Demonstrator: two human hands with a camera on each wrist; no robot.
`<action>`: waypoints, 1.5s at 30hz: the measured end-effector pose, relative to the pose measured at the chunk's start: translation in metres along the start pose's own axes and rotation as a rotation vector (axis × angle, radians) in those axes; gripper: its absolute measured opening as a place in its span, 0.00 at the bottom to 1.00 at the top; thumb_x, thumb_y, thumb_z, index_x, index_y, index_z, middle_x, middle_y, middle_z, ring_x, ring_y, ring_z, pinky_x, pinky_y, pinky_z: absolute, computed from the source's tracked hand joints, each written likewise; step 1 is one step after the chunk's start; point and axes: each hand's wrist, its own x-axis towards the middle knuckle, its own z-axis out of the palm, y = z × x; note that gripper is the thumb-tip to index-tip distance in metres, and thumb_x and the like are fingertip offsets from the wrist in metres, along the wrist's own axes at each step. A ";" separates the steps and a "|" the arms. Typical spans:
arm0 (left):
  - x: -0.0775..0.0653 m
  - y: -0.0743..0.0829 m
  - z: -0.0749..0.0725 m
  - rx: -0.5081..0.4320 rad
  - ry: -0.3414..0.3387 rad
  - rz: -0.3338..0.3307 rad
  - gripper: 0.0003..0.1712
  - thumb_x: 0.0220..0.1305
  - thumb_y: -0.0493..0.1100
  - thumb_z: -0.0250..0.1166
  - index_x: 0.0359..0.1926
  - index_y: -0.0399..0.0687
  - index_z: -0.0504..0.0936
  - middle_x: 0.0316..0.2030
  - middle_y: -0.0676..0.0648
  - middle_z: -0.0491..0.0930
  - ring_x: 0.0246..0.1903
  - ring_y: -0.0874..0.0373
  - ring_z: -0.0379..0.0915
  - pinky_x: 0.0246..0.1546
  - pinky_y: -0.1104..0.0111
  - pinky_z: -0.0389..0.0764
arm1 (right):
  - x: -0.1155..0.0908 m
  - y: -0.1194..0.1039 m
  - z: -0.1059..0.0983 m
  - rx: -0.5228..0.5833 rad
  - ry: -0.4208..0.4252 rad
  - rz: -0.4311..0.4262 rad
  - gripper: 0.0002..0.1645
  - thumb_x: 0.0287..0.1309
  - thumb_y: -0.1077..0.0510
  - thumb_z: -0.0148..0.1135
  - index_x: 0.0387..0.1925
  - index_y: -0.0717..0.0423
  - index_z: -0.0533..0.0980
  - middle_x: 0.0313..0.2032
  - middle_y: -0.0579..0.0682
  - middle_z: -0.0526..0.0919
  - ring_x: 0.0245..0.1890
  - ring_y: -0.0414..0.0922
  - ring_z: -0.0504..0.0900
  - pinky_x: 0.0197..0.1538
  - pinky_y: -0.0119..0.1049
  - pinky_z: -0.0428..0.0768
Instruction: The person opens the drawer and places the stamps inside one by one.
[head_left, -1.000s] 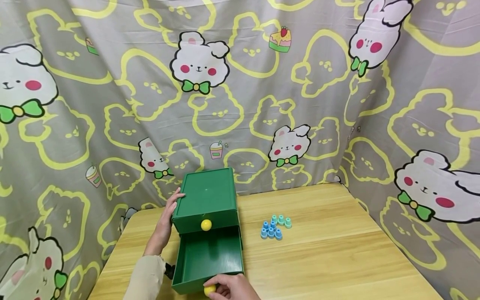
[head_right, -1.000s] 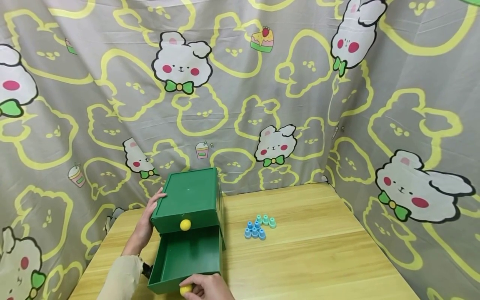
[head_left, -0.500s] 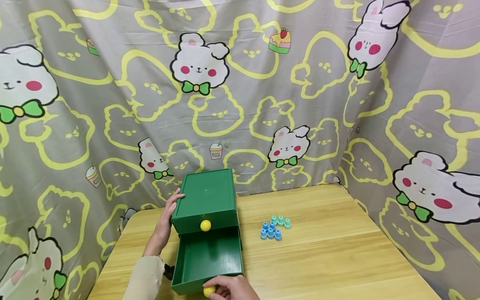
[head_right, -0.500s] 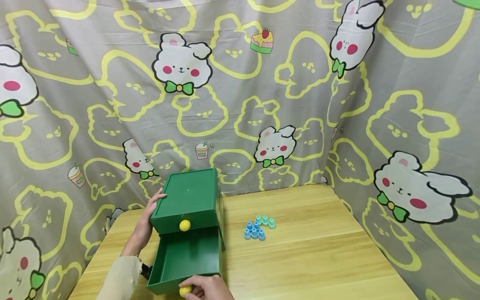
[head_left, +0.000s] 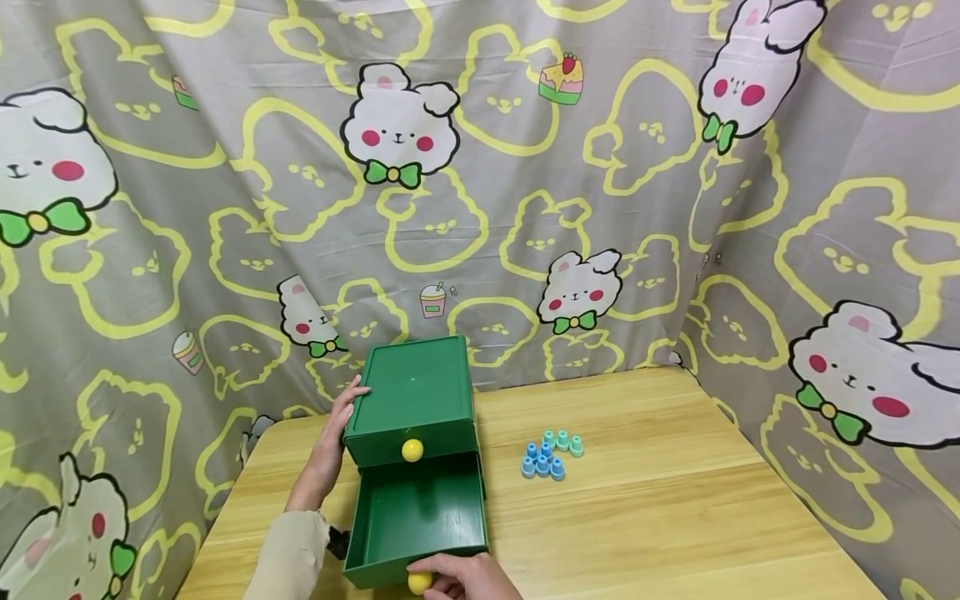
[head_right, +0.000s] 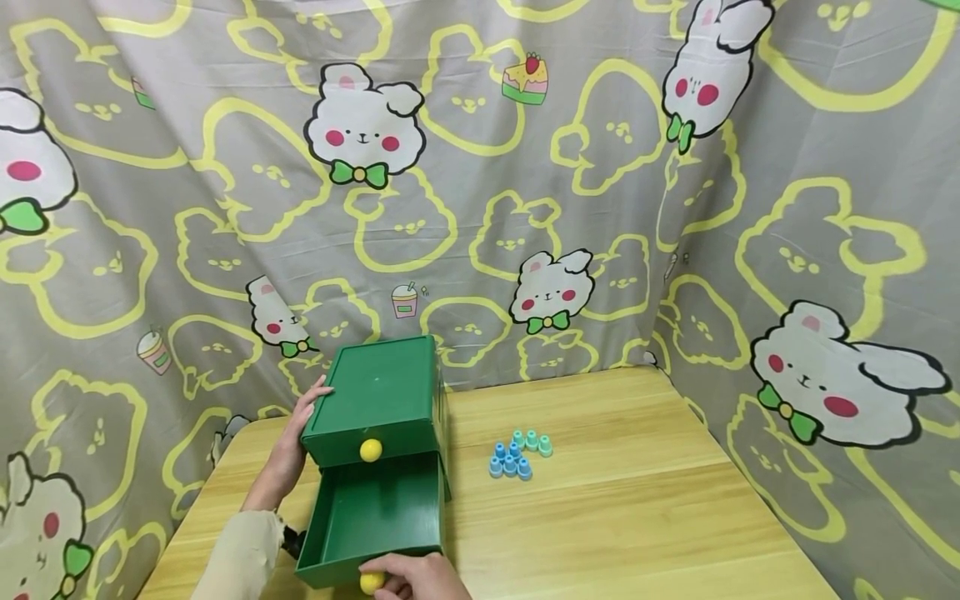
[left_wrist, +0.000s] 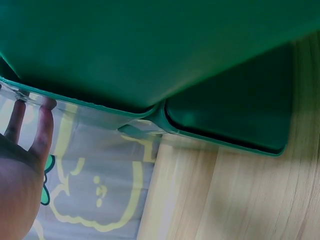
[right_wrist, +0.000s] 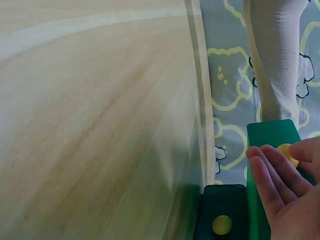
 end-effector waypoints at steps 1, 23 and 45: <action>0.000 0.000 0.000 -0.001 0.001 0.000 0.29 0.85 0.55 0.34 0.77 0.52 0.62 0.83 0.59 0.40 0.82 0.44 0.25 0.71 0.27 0.36 | 0.000 -0.001 -0.001 -0.015 -0.005 -0.009 0.18 0.75 0.58 0.59 0.60 0.59 0.80 0.42 0.55 0.91 0.37 0.24 0.84 0.39 0.21 0.82; 0.002 0.001 0.001 -0.023 0.022 -0.002 0.29 0.85 0.56 0.34 0.76 0.50 0.62 0.84 0.56 0.40 0.82 0.42 0.26 0.72 0.27 0.36 | 0.007 -0.063 -0.107 -0.233 0.457 -0.457 0.19 0.61 0.72 0.64 0.53 0.59 0.83 0.37 0.54 0.90 0.33 0.41 0.89 0.37 0.28 0.86; 0.002 0.000 0.003 -0.041 0.020 -0.008 0.29 0.85 0.56 0.34 0.77 0.51 0.62 0.84 0.55 0.39 0.82 0.44 0.26 0.72 0.28 0.37 | 0.002 0.048 -0.219 -0.021 0.782 0.287 0.23 0.75 0.55 0.59 0.65 0.61 0.76 0.50 0.64 0.80 0.41 0.39 0.82 0.45 0.38 0.88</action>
